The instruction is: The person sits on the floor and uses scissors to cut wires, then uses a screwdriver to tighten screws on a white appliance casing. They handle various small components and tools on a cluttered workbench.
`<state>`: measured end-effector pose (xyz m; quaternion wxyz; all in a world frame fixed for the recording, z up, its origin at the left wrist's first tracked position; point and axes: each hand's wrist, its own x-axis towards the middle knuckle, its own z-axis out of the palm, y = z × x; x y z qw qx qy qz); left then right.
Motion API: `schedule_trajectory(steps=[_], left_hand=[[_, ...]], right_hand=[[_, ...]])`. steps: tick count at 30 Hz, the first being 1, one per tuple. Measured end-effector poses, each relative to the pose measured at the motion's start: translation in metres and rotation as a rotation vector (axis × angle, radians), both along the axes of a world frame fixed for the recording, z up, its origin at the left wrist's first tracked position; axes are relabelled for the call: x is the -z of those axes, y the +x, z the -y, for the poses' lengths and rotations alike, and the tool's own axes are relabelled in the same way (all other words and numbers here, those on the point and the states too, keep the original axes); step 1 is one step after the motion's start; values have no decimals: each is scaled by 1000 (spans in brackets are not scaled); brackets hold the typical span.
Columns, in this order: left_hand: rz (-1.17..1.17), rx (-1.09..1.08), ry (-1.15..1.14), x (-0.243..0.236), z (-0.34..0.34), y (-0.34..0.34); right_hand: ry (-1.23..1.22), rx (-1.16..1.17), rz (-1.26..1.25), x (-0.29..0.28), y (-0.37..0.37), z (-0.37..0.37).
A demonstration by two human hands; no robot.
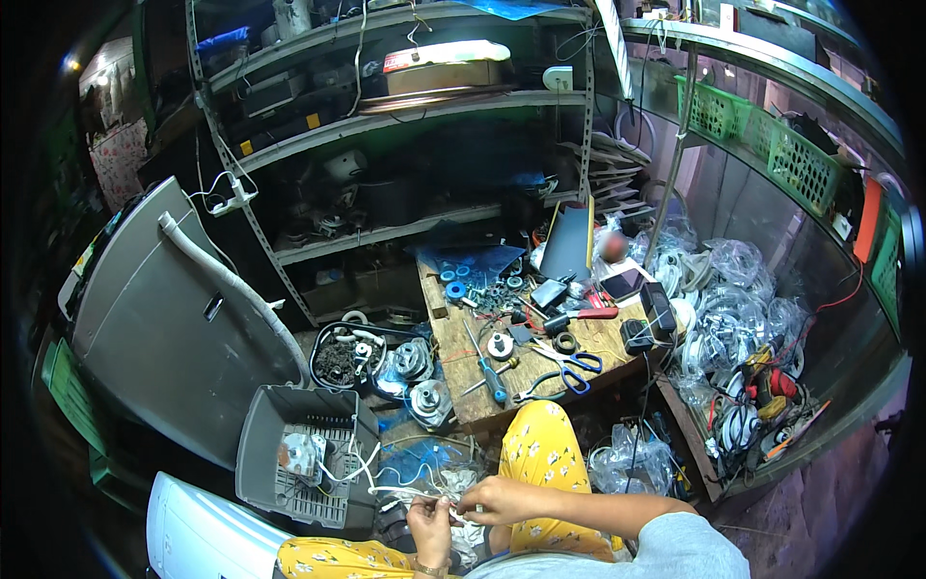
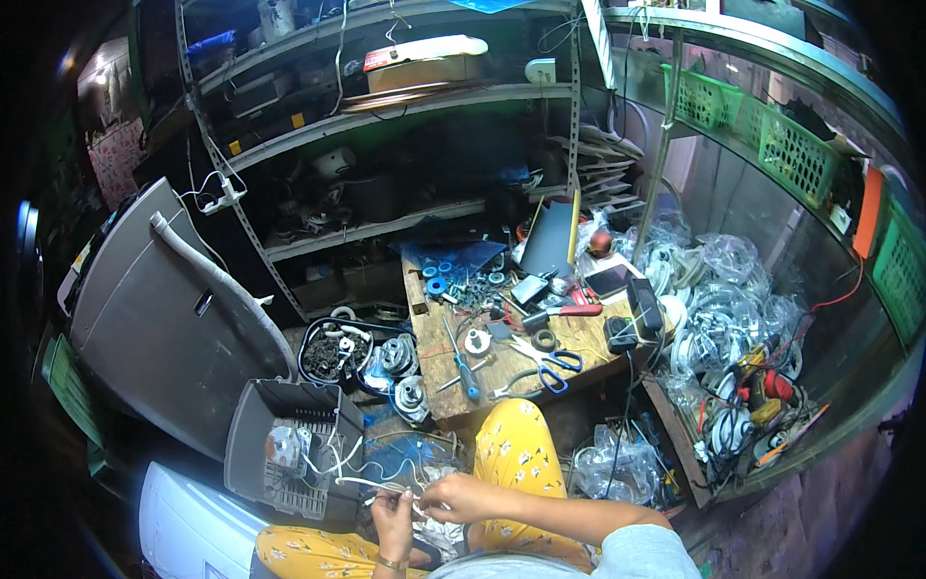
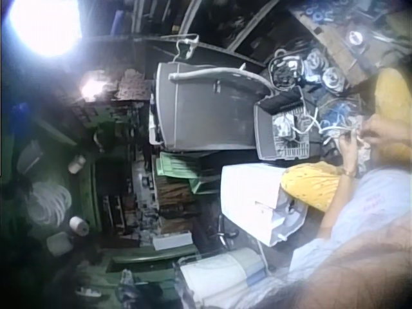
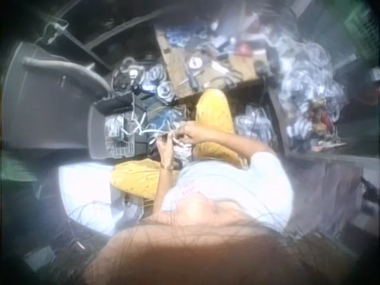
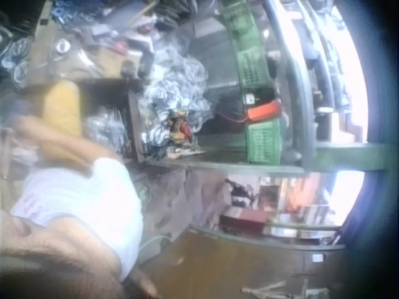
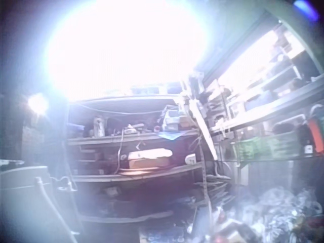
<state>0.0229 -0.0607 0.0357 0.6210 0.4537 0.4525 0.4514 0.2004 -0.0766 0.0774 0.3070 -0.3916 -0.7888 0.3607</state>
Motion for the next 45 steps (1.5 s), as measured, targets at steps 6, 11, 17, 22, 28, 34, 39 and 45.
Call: schedule_trajectory(steps=[6,11,17,22,28,34,39,45], left_hand=[[-245,71,60,2,-4,-6],[-737,173,166,-15,-18,-37],[-564,-33,624,-63,-4,-28],[-518,6,593,-64,-7,-18],[-216,-85,367,-34,-5,-17],[220,-222,-52,-73,7,9],[432,-123,-187,-44,0,-4],[-262,-474,721,59,-70,-104]], right_hand=[[-30,86,20,3,-9,-3],[-700,318,-647,26,-8,-13],[-746,324,-736,17,-29,-7],[-545,327,-760,29,-42,-6],[-444,329,-792,20,-55,-15],[-357,451,-1024,73,-93,-41],[-419,428,-1213,86,-99,-46],[-238,119,-1017,93,-52,-41]])
